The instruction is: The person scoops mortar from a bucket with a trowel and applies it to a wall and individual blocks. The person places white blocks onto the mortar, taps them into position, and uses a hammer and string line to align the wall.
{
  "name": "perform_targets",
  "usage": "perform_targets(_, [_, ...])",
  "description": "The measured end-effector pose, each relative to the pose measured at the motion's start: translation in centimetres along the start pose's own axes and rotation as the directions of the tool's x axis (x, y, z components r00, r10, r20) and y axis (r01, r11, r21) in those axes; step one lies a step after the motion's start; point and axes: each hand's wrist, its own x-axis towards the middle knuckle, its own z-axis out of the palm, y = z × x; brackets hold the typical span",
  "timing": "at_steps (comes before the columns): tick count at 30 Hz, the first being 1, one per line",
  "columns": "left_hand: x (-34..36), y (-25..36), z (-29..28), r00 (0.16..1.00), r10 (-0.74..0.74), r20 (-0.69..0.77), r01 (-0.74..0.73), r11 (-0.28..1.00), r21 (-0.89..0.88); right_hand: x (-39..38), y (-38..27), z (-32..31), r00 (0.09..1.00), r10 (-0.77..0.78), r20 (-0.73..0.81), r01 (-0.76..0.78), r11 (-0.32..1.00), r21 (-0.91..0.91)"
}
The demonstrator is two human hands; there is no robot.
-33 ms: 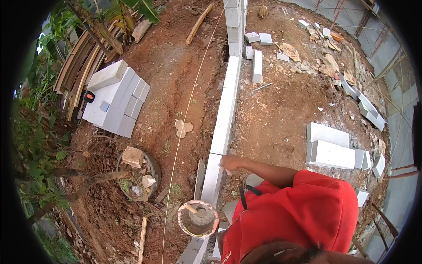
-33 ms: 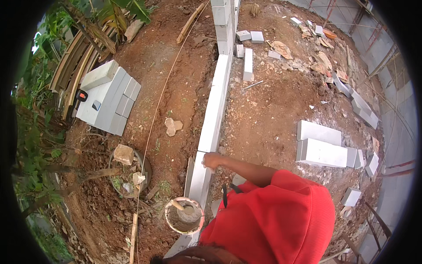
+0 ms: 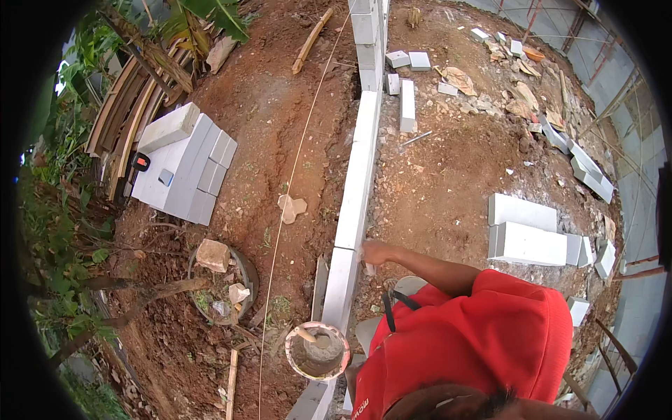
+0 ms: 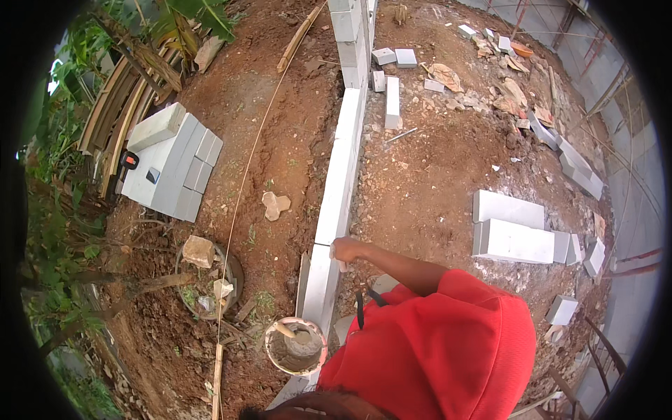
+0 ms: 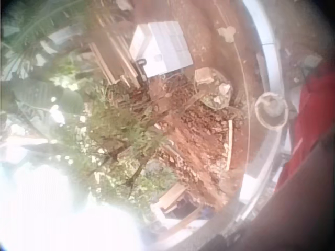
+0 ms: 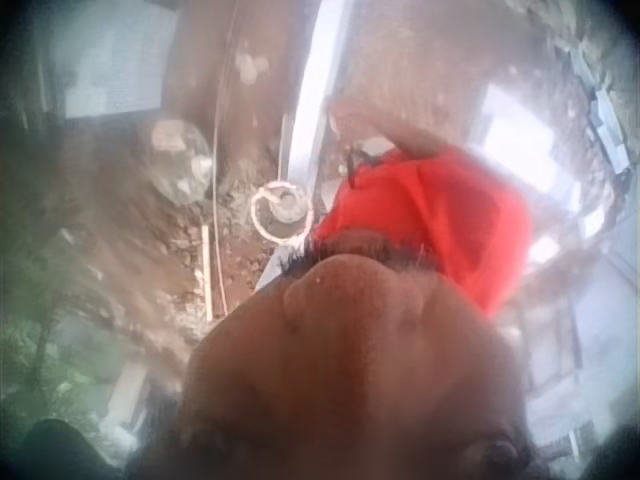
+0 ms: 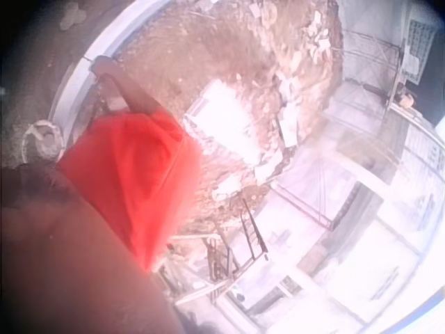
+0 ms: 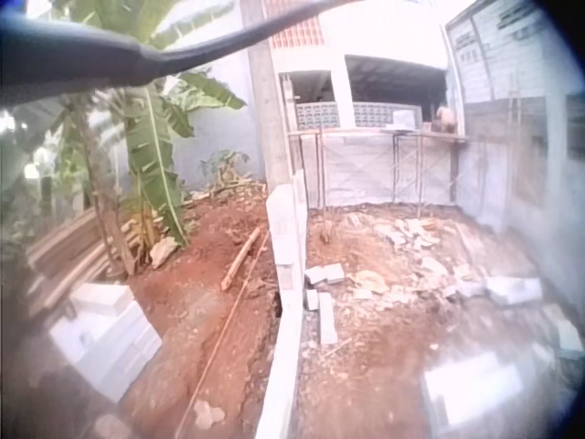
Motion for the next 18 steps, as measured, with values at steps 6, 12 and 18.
perform_targets(6, [6.6,17.8,3.4,0.948,0.109,0.299,-0.192,0.945,0.265,-6.4,7.3,-13.7,0.935,0.308,-0.177,-0.258,0.931,0.259])
perform_targets(12, [13.3,33.7,6.9,0.845,0.301,0.442,-0.406,0.899,0.165,-7.5,14.4,-15.6,0.902,0.43,-0.02,-0.275,0.61,0.743])
perform_targets(18, [16.0,54.4,17.6,0.816,0.48,0.322,-0.542,0.829,0.138,-9.3,38.2,-3.7,0.722,0.677,-0.139,-0.191,0.389,0.901])
